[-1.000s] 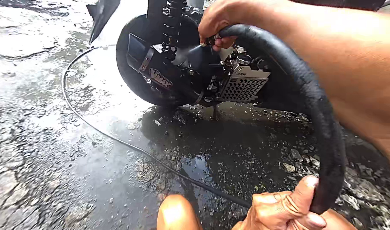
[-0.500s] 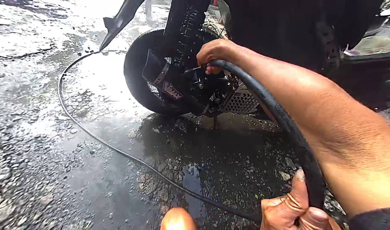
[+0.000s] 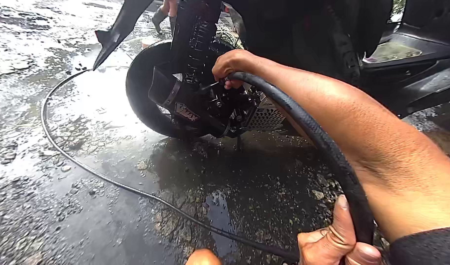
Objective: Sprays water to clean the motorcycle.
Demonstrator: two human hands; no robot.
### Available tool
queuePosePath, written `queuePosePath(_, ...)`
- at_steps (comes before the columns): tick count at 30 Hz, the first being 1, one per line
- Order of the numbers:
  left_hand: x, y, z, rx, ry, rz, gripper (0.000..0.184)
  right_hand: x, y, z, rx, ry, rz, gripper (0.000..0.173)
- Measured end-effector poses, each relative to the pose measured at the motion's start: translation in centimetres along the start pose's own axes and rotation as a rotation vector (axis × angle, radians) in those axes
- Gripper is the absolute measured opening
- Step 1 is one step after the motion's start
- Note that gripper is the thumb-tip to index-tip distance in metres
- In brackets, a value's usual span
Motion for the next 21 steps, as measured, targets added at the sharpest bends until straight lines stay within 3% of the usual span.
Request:
queuePosePath(7,-0.3,-0.2,-0.5,-0.035,-0.023,0.003,0.047,-0.1,0.0,1.3,0.04,-0.089,-0.027,0.009)
queuePosePath(21,-0.4,-2.2,-1.4,-0.044,-0.084,-0.027,0.042,1.4,1.4,0.8,0.027,-0.01,-0.072,0.01)
Point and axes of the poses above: each hand's wrist, its own z-axis towards the middle knuckle, its own x-axis out of the back of the hand, y = z × x, the point moved 1 cm from there along z, towards the middle knuckle, and after that the axes turned 14 degrees about -x, right-handed, at the moved point
